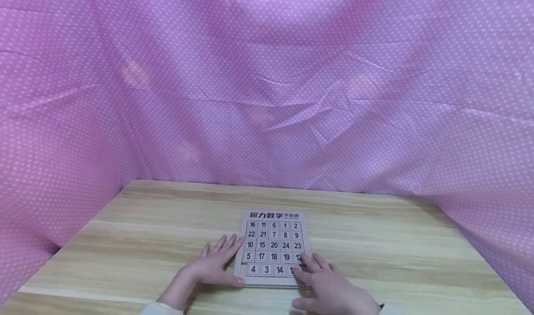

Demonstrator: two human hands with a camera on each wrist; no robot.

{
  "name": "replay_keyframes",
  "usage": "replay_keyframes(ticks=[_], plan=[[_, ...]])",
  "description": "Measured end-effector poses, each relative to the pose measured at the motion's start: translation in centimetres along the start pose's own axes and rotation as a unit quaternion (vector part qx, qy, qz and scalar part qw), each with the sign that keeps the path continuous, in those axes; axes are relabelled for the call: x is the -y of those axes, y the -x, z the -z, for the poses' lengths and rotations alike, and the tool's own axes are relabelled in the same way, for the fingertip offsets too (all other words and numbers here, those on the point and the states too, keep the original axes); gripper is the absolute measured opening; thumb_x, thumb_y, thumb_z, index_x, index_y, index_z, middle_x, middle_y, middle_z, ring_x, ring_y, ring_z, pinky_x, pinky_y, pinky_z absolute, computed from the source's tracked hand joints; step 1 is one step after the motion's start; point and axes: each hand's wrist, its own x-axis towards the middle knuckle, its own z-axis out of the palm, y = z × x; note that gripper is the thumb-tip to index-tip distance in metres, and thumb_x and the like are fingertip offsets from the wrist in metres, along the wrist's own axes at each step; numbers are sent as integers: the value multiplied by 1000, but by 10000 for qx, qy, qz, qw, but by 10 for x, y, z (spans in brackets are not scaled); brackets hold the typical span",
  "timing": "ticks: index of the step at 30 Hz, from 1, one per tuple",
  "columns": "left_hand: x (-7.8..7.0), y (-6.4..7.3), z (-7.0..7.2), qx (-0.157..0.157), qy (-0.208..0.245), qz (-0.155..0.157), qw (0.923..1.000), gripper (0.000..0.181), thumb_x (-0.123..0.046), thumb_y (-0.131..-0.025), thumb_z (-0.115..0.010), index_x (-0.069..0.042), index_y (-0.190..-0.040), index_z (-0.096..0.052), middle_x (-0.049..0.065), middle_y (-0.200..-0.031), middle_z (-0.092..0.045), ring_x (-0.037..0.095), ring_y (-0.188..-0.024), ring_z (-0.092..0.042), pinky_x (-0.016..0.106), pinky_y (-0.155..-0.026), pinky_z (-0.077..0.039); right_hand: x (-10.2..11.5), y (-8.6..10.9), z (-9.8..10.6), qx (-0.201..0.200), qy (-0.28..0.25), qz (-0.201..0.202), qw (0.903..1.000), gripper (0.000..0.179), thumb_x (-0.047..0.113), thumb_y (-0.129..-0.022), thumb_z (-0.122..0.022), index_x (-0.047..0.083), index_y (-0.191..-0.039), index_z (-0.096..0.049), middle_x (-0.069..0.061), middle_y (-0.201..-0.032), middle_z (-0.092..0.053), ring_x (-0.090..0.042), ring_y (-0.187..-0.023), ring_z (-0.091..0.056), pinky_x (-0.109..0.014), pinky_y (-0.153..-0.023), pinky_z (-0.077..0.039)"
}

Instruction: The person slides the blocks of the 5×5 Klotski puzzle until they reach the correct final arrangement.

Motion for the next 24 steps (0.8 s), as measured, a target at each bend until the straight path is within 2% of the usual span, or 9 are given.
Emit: replay_keyframes(ticks=[5, 11, 18, 24], plan=[[0, 0, 1, -17, -26, -15, 10000, 103, -60, -61, -62, -10, -138, -16, 17, -141, -9, 36, -126, 0, 59, -93, 7, 6, -7, -1, -37, -80, 89, 9999, 69, 56, -76, -49, 8, -125, -46, -22, -135, -26, -46, -120, -17, -64, -88, -16], [0, 1, 1, -28, -82, -52, 9999, 103, -60, -61, -61, -10, -138, -16, 17, -141, -10, 36, -126, -2, 59, -93, 5, 8, -9, -5, -71, -105, -22, 9999, 69, 56, -75, -50, 12, -127, -44, -22, -136, -23, -44, -121, -16, -64, -89, -15], [0, 1, 0, -52, -70, -91, 9999, 103, -61, -61, -61, -9, -138, -16, 18, -140, -10, 37, -126, -2, 59, -93, 5, -12, -19, -5, -349, 4, -382, 9987, 77, 58, -72, -52, 6, -128, -42, -28, -133, -23, -49, -118, -18, -69, -81, -20], [1, 0, -1, -53, -42, -65, 10000, 103, -61, -61, -61, -10, -138, -16, 17, -141, -10, 36, -126, -2, 59, -93, 6, -24, -28, -3, -404, -67, -721, 9966, 83, 59, -71, -54, 1, -127, -40, -29, -132, -26, -49, -118, -19, -67, -83, -21]])
